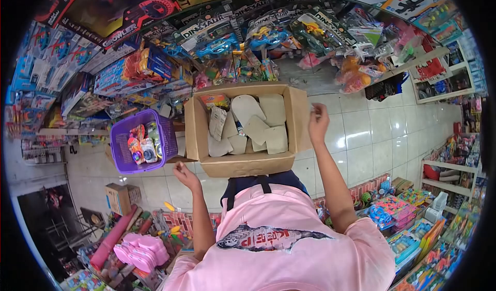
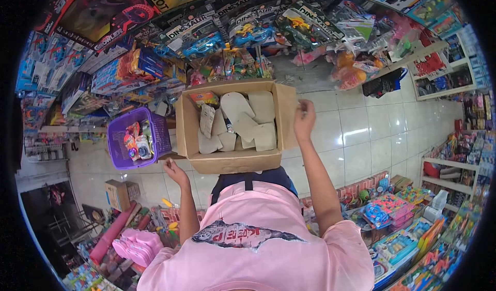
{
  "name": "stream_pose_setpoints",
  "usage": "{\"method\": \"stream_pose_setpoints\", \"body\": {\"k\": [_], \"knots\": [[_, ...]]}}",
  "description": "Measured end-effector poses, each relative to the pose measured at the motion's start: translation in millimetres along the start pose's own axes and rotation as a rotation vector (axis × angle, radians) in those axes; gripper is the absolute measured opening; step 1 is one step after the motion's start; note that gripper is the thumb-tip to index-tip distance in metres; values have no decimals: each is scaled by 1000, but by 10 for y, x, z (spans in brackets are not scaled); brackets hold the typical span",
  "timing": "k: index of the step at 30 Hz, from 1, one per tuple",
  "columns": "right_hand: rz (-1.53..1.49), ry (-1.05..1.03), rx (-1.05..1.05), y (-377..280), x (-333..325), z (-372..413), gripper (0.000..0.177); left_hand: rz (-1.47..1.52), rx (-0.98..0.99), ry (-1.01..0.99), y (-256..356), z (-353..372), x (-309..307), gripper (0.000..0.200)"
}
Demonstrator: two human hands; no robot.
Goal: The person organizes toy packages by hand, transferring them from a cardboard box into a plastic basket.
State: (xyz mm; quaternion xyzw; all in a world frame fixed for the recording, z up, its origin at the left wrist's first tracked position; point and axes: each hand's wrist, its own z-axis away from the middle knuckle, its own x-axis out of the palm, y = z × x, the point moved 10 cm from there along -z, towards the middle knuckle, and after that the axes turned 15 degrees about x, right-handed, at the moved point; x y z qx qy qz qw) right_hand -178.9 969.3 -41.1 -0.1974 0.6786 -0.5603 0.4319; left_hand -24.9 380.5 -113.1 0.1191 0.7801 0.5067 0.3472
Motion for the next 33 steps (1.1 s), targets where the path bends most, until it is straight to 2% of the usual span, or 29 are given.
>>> {"method": "stream_pose_setpoints", "body": {"k": [1,3,4,5,6,7,9,10,11,12,13,15,16,17,18,19,20,21,22,23,24,26,27,29,30,32,33], "knots": [[12,-121,9,-150,220,8,20,-91,223,48,594,-14,14,35],[33,-368,57,-201,675,171,21,-81,361,-75,1026,27,333,31],[41,-495,91,-152,925,279,21,-68,395,-221,1216,84,622,29],[202,-472,23,-102,1080,414,21,-54,428,-367,1374,169,924,27],[361,-446,-46,7,1211,578,21,7,380,-571,1332,300,1305,26],[360,-448,-49,165,1306,712,21,69,330,-775,1234,480,1666,24],[830,-226,-425,253,1422,1013,31,159,414,-1136,1211,926,2162,25],[831,-226,-426,307,1412,1020,31,176,258,-1257,1099,1100,2335,27],[941,-379,-405,484,1521,1056,31,190,99,-1372,995,1289,2450,29],[1048,-531,-381,569,1603,1098,30,190,104,-1373,982,1336,2509,29],[1045,-526,-383,508,1588,1066,30,124,92,-1405,919,1384,2569,33],[1087,-671,-330,458,1571,1078,26,58,81,-1437,862,1410,2608,37],[1089,-669,-329,303,1506,1065,26,117,-68,-1420,826,1424,2588,44],[1004,-732,-194,188,1427,1032,24,175,-215,-1399,811,1434,2561,52],[915,-789,-61,87,1355,1012,23,178,-211,-1402,885,1400,2534,52],[915,-783,-61,-64,1281,1007,23,289,-368,-1378,949,1398,2478,60],[806,-708,-197,-382,1197,1008,22,398,-524,-1346,1023,1392,2424,68],[695,-633,-330,-636,1121,1041,21,399,-522,-1348,1085,1340,2389,68],[696,-631,-331,-665,1107,1068,21,532,-627,-1306,1173,1315,2365,74],[549,-623,-458,-847,1070,1158,21,664,-731,-1260,1268,1293,2345,79],[401,-612,-583,-1010,1012,1258,22,666,-729,-1263,1359,1249,2315,79],[310,-677,-633,-1087,1060,1416,22,931,-898,-1044,1515,1105,2288,67],[215,-745,-682,-1147,1081,1543,22,932,-898,-1050,1406,1098,2316,67],[223,-761,-750,-1077,1172,1724,22,812,-641,-1000,1078,875,2364,54],[225,-793,-741,-1062,1214,1793,22,768,-695,-898,1036,802,2271,42],[228,-828,-739,-1047,1303,1851,22,769,-667,-865,1048,679,2169,38],[249,-826,-595,-956,1349,1755,22,767,-645,-836,1013,619,2118,35]]}}
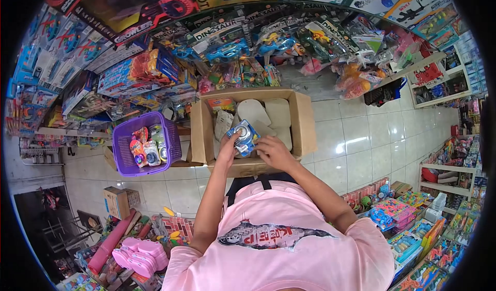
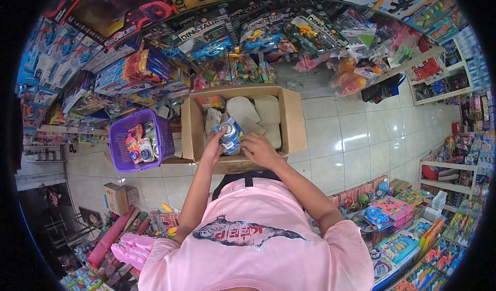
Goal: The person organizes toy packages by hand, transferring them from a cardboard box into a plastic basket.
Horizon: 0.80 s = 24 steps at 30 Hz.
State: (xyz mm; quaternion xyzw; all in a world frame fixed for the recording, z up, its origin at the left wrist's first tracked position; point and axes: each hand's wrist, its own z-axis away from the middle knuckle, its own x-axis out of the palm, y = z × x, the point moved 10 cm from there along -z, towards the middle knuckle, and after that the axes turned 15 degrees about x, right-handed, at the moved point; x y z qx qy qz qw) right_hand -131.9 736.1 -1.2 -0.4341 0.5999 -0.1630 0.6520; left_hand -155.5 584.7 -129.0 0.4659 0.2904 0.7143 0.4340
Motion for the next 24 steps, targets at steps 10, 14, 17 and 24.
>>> {"method": "stream_pose_setpoints", "body": {"k": [10,14,17,24], "knots": [[409,160,942,1579,616,-147,50,-145,-34,-23,271,192,-597,40],[240,-119,1123,2032,957,-108,66,-158,-65,-95,264,173,-727,43],[202,0,1152,1960,846,-46,59,-168,-86,-147,227,140,-699,44],[-241,469,1040,1161,139,506,30,-230,-134,-371,181,33,-288,37]]}}
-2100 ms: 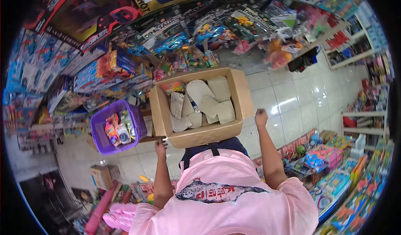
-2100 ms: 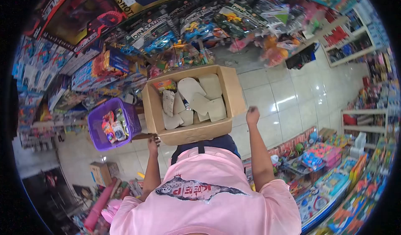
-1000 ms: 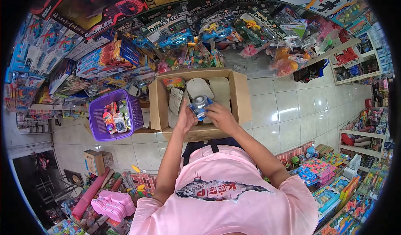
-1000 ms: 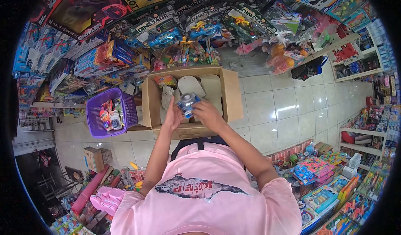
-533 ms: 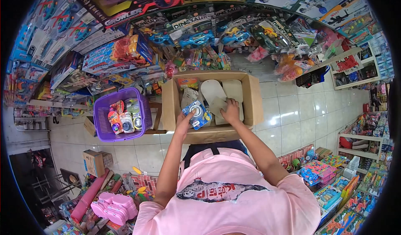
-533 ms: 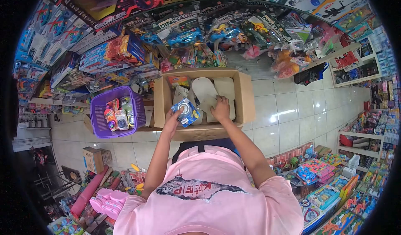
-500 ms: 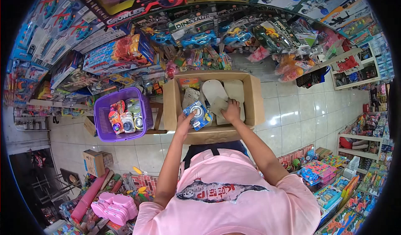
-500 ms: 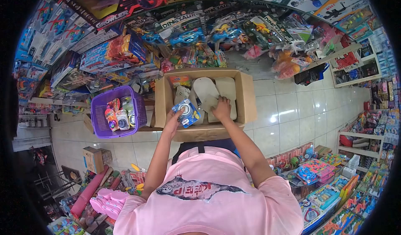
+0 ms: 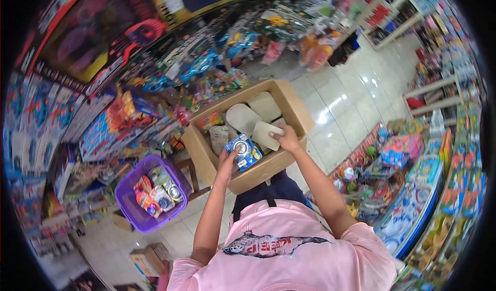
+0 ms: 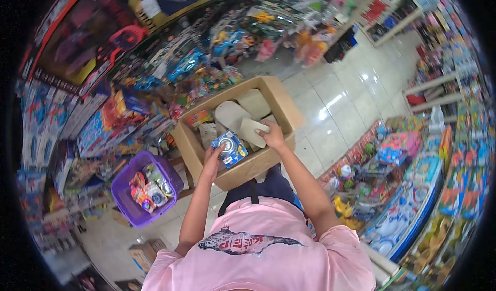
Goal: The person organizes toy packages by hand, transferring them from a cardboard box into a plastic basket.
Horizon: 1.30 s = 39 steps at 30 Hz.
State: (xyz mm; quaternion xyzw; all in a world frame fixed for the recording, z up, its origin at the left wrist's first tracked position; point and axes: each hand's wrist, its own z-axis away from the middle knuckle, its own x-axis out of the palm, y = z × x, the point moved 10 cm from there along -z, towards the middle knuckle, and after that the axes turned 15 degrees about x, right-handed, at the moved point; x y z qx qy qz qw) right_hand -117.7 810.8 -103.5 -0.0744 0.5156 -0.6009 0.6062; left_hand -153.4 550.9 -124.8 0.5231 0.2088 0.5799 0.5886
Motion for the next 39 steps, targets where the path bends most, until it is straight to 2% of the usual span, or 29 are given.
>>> {"method": "stream_pose_setpoints", "body": {"k": [3,7,10,12,16,19,21,22,24,28,30,32,34,36,39], "knots": [[-455,-87,150,48,-355,391,20,-35,-26,-95,47,-72,260,38],[-606,146,103,319,-815,869,16,-2,-87,-276,-75,-79,678,41],[-757,204,76,651,-927,1222,17,-17,-121,-403,-97,62,1001,37],[-1095,-11,300,1054,-650,1420,25,-41,-137,-479,-163,172,1175,35],[-1297,119,236,1292,-611,2031,32,-101,-126,-607,-332,438,1301,35],[-1465,226,255,1571,-456,2443,37,-192,-162,-643,-449,714,1274,34],[-1687,250,225,1717,-280,2713,46,-177,-177,-669,-552,924,1228,34],[-1694,262,221,1773,-208,2866,46,-155,-182,-678,-603,1027,1191,33],[-1839,123,176,1763,-5,3121,51,-169,-189,-689,-703,1242,1071,33],[-1897,161,188,1907,346,3736,50,-179,-227,-732,-884,1728,751,33],[-1928,49,111,1877,518,4007,51,-180,-239,-749,-964,1979,586,32],[-1932,57,120,1952,690,4276,52,-182,-253,-764,-1009,2214,409,32],[-1934,61,134,1969,834,4559,53,-175,-271,-775,-970,2470,256,31],[-2151,-35,42,1880,956,4821,56,-184,-269,-785,-875,2694,100,31],[-2142,7,20,1831,1135,5174,54,-193,-260,-796,-687,2926,-96,32]]}}
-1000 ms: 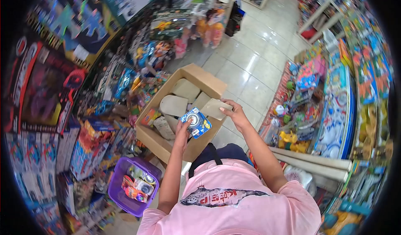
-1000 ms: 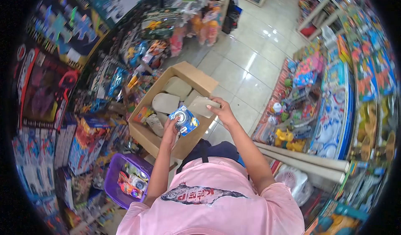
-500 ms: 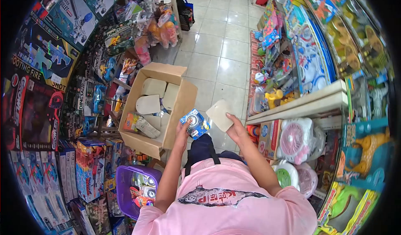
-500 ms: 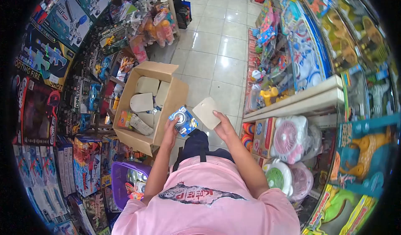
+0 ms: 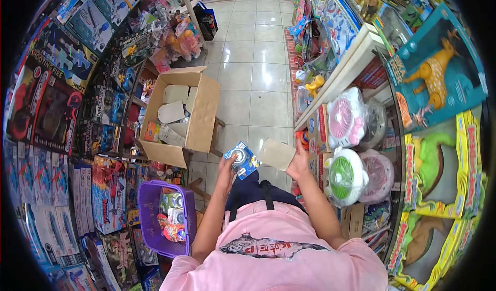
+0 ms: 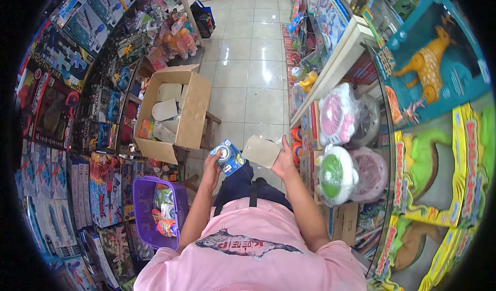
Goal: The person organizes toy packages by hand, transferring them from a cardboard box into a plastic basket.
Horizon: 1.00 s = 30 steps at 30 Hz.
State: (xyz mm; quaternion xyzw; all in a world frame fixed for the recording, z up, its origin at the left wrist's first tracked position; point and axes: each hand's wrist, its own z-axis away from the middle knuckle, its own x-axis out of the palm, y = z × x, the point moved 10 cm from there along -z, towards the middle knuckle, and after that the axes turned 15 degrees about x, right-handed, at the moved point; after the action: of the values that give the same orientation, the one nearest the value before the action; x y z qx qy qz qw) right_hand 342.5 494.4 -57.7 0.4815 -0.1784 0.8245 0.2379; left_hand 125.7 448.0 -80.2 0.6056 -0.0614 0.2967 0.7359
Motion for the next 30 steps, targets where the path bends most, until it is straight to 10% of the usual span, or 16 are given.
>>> {"method": "stream_pose_setpoints", "body": {"k": [12,30], "knots": [[148,241,-318,1109,-1031,710,45,-126,-42,-54,-61,1195,-642,37],[-26,156,-208,3690,-1216,1395,51,-167,-155,-83,-315,3380,-2288,36]]}}
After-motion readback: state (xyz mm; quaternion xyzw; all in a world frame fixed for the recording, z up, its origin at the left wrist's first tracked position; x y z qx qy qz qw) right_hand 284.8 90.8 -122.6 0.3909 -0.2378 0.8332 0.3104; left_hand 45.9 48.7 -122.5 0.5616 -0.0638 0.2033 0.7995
